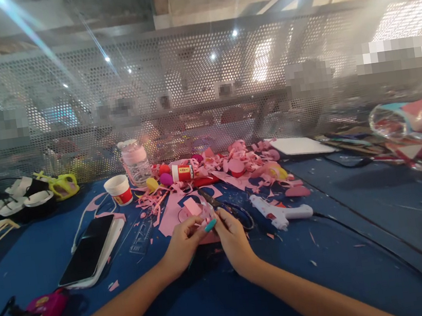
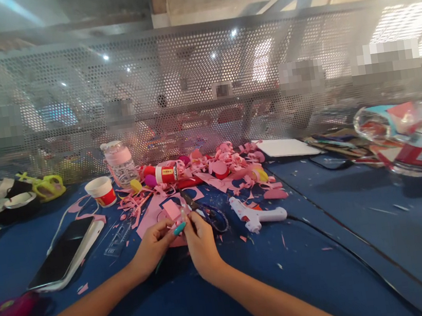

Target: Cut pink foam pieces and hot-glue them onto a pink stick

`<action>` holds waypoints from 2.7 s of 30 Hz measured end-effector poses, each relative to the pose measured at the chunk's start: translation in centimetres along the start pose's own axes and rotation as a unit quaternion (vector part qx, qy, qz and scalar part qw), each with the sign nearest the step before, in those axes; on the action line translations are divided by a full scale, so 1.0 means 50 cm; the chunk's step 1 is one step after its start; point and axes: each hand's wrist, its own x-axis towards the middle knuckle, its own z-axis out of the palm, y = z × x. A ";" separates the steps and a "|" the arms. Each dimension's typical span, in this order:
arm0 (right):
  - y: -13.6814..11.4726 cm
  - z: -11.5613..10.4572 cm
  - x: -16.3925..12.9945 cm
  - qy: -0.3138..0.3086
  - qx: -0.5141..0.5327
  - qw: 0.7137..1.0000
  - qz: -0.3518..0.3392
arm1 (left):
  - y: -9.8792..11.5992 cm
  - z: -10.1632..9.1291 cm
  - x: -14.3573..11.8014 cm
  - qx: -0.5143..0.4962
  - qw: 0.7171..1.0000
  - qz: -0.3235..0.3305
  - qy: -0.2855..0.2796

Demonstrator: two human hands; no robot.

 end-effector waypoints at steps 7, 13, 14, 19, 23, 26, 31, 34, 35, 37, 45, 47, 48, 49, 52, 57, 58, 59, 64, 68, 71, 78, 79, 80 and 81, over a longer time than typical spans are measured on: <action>-0.003 0.000 0.003 -0.040 0.075 0.996 0.029 | -0.006 -0.014 0.004 0.109 0.994 -0.003 -0.020; -0.013 0.000 0.001 -0.040 0.067 0.997 0.017 | 0.007 -0.021 0.011 0.151 0.984 0.079 -0.053; -0.015 0.001 0.001 -0.038 0.065 0.997 0.010 | 0.009 -0.021 0.011 0.153 0.983 0.092 -0.049; -0.020 0.005 -0.003 -0.030 0.069 0.997 -0.002 | 0.012 -0.020 0.012 0.181 0.977 0.106 -0.033; -0.020 0.010 -0.008 -0.021 0.054 0.998 0.012 | 0.008 -0.021 0.011 0.216 0.971 0.105 -0.001; -0.016 0.012 -0.009 -0.011 0.042 0.999 0.019 | 0.013 -0.017 0.006 0.225 0.969 0.104 -0.006; -0.014 0.009 -0.008 0.007 0.051 0.998 0.021 | 0.022 -0.013 -0.002 0.234 0.970 0.065 -0.019; -0.012 0.005 -0.004 0.009 0.040 0.999 0.024 | 0.025 -0.016 0.000 0.202 0.978 0.050 -0.030; -0.011 0.002 -0.002 0.010 0.031 0.999 0.023 | 0.025 -0.019 0.001 0.181 0.982 0.044 -0.036; -0.010 -0.002 0.000 0.013 0.003 1.000 0.012 | 0.024 -0.023 0.004 0.135 0.989 0.024 -0.053; -0.014 -0.002 -0.009 -0.036 -0.062 0.997 -0.026 | 0.007 -0.016 0.008 0.058 0.996 -0.028 -0.064; -0.015 0.000 -0.011 -0.046 -0.066 0.996 -0.030 | 0.006 -0.012 0.008 0.026 0.997 -0.026 -0.071; -0.015 0.001 -0.011 -0.045 -0.067 0.996 -0.034 | 0.006 -0.010 0.008 0.015 0.997 -0.026 -0.069; -0.014 0.001 -0.011 -0.041 -0.066 0.996 -0.039 | 0.006 -0.009 0.008 0.009 0.998 -0.028 -0.063; -0.012 0.002 -0.010 -0.026 -0.051 0.997 -0.050 | 0.010 -0.008 0.005 0.002 0.998 -0.030 -0.049; -0.008 0.006 -0.015 -0.018 -0.022 0.999 -0.018 | 0.017 -0.006 0.001 -0.015 0.998 -0.040 -0.051; -0.007 0.007 -0.017 -0.016 -0.017 1.000 -0.009 | 0.017 -0.005 0.000 -0.017 0.998 -0.041 -0.048; -0.006 0.008 -0.017 -0.014 -0.012 1.000 0.000 | 0.017 -0.004 0.000 -0.019 0.998 -0.043 -0.046; -0.009 0.010 -0.015 -0.010 0.012 1.000 0.010 | 0.004 -0.005 0.000 -0.020 0.998 -0.046 -0.048; -0.010 0.012 -0.012 -0.001 0.031 1.000 0.005 | -0.003 -0.007 -0.002 -0.007 0.999 -0.046 -0.015; -0.004 0.013 -0.012 -0.001 0.025 1.000 0.008 | 0.003 -0.007 -0.002 0.013 0.998 -0.049 -0.029; 0.000 0.012 -0.014 -0.016 0.006 1.000 -0.001 | 0.012 -0.007 -0.001 0.054 0.998 -0.015 -0.018; -0.001 0.011 -0.014 -0.015 -0.007 1.000 -0.004 | 0.010 -0.007 -0.001 0.054 0.998 -0.018 -0.017; -0.003 0.010 -0.014 -0.012 -0.022 1.000 -0.009 | 0.009 -0.007 -0.002 0.051 0.998 -0.022 -0.017; -0.005 0.008 -0.014 -0.009 -0.039 0.999 -0.014 | 0.007 -0.007 -0.002 0.045 0.998 -0.027 -0.018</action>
